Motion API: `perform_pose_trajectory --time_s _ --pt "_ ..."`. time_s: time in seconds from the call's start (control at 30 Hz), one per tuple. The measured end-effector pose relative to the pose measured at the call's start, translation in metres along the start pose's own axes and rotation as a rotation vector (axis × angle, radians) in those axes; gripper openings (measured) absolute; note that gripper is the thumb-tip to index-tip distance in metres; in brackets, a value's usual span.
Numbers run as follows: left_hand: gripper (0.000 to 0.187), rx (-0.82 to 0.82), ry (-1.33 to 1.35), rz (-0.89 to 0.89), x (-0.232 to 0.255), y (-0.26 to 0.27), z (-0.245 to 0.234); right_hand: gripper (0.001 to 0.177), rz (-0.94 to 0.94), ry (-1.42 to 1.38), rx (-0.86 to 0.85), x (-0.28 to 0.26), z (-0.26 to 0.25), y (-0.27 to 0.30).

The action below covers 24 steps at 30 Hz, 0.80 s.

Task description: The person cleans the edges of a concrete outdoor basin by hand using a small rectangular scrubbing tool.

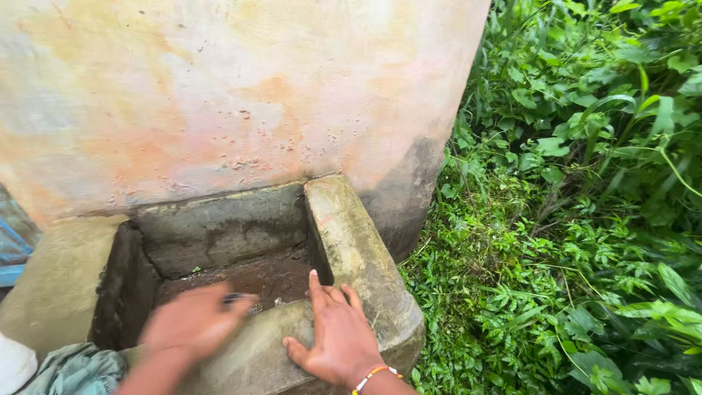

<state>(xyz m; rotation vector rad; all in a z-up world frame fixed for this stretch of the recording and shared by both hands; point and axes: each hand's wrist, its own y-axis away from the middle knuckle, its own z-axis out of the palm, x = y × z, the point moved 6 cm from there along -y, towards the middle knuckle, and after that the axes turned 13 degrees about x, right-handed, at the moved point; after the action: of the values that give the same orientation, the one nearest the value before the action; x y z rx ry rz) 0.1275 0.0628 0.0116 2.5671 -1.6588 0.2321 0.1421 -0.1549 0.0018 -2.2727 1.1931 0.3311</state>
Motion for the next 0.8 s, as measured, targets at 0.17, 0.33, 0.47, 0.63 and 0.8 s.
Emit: perform_pose_trajectory --time_s 0.17,0.33,0.47,0.63,0.8 --pt "0.058 0.149 0.071 0.206 0.116 0.004 0.009 0.124 0.078 0.015 0.089 0.006 -0.007 -0.005" --pt "0.054 0.063 0.029 0.088 0.040 0.033 0.000 0.106 0.016 -0.004 0.041 0.001 -0.008 -0.002" --pt "0.050 0.325 -0.032 0.097 -0.013 0.058 -0.024 0.081 0.034 -0.036 0.078 0.005 -0.001 -0.002" --pt "0.045 0.168 0.018 0.025 0.057 0.048 0.005 0.071 -0.002 -0.065 0.121 0.016 0.008 -0.004" --pt "0.034 0.413 0.193 0.292 0.116 0.056 0.004 0.051 0.223 -0.253 0.218 0.036 0.002 0.003"
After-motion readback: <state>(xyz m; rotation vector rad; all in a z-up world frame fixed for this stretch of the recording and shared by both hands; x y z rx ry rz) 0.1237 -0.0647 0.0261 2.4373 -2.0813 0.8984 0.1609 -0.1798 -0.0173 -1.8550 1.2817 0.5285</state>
